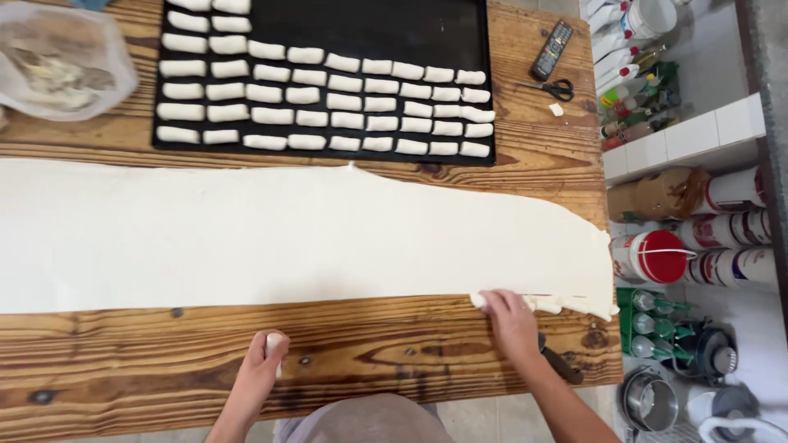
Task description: Cut a long sheet of dough into small rectangular pieces and arrange them neatly on a baking tray.
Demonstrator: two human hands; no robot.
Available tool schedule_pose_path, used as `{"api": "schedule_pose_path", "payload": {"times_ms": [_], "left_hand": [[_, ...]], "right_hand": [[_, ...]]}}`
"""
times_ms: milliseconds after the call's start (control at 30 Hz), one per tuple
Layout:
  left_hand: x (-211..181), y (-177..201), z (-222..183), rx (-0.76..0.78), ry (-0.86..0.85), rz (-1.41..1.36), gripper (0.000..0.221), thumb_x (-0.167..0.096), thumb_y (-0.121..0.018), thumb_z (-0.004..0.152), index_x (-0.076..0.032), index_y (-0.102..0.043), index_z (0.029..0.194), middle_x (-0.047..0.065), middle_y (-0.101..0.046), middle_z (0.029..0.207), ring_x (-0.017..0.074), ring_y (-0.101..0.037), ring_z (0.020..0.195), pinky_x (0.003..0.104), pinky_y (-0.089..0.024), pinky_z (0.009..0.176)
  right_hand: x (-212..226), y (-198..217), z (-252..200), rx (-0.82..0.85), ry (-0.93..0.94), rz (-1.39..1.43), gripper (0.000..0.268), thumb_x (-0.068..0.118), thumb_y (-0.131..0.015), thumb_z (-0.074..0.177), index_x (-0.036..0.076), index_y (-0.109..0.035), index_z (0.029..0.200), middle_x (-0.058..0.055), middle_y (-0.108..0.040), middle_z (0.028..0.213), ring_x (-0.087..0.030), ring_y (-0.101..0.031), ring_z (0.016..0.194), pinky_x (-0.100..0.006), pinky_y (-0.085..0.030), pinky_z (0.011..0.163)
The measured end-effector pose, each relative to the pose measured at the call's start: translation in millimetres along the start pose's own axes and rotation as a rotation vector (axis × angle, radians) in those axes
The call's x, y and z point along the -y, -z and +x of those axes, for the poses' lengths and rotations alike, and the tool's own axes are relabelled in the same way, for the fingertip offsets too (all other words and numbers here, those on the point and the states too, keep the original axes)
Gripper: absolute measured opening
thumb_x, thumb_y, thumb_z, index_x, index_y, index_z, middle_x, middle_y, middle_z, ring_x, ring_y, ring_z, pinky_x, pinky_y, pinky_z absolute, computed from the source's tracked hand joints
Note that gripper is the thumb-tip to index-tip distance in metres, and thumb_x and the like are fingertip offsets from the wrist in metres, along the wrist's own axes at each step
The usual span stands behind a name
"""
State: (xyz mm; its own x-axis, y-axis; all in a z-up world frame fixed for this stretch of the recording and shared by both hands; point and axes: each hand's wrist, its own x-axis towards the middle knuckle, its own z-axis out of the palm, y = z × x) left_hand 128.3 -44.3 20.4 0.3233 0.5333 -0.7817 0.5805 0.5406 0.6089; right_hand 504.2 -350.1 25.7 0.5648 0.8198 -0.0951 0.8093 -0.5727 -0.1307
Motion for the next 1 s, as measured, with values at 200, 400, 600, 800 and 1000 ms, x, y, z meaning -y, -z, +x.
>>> {"api": "schedule_pose_path", "payload": {"times_ms": [200,400,600,800,1000], "left_hand": [[50,86,9,-0.274,-0.6,0.62,0.027,-0.033,-0.055,0.101,-0.012,-0.066,0.114,0.006,-0.069,0.108,0.0285,-0.062,0.106,0.044,-0.043,0.097],[84,128,15,-0.4,-1.176,1.069,0.059,-0.035,-0.054,0.098,-0.027,-0.044,0.155,-0.004,-0.043,0.162,0.0205,-0.033,0.154,0.047,-0.014,0.133],[64,124,51,-0.324,-1.143,1.002,0.056,-0.021,-0.053,0.101,-0.006,-0.042,0.154,0.022,-0.036,0.161,0.0391,-0.034,0.149,0.06,-0.023,0.125],[57,134,37,-0.402,-1.206,1.136,0.06,-0.033,-0.046,0.103,-0.01,-0.037,0.157,0.005,-0.04,0.163,0.0236,-0.033,0.154,0.045,-0.025,0.128],[-25,102,70,-0.504,-1.079,1.265,0.066,-0.041,-0.03,0.102,-0.012,-0.031,0.162,0.006,-0.028,0.17,0.0216,-0.022,0.158,0.046,-0.009,0.131]], "right_hand": [[124,2,-6,0.057,0.095,0.142,0.032,0.003,-0.068,0.09,0.015,-0.071,0.119,-0.006,-0.071,0.122,-0.02,-0.068,0.102,-0.034,-0.062,0.088],[202,-65,-53,-0.101,0.32,0.05,0.058,0.038,-0.048,0.107,0.005,-0.041,0.155,-0.01,-0.048,0.157,-0.029,-0.04,0.147,-0.045,-0.027,0.124],[213,-50,-15,-0.143,0.238,0.231,0.038,0.031,-0.053,0.104,0.012,-0.067,0.133,-0.006,-0.062,0.142,-0.027,-0.057,0.13,-0.043,-0.043,0.112],[220,-66,-46,-0.19,0.28,-0.088,0.058,0.035,-0.05,0.104,0.007,-0.042,0.154,-0.008,-0.045,0.16,-0.025,-0.041,0.148,-0.042,-0.033,0.123],[238,-30,47,0.089,0.038,-0.067,0.068,0.044,-0.016,0.11,0.004,-0.016,0.165,-0.021,-0.022,0.168,-0.034,-0.02,0.156,-0.054,-0.008,0.126]]}}
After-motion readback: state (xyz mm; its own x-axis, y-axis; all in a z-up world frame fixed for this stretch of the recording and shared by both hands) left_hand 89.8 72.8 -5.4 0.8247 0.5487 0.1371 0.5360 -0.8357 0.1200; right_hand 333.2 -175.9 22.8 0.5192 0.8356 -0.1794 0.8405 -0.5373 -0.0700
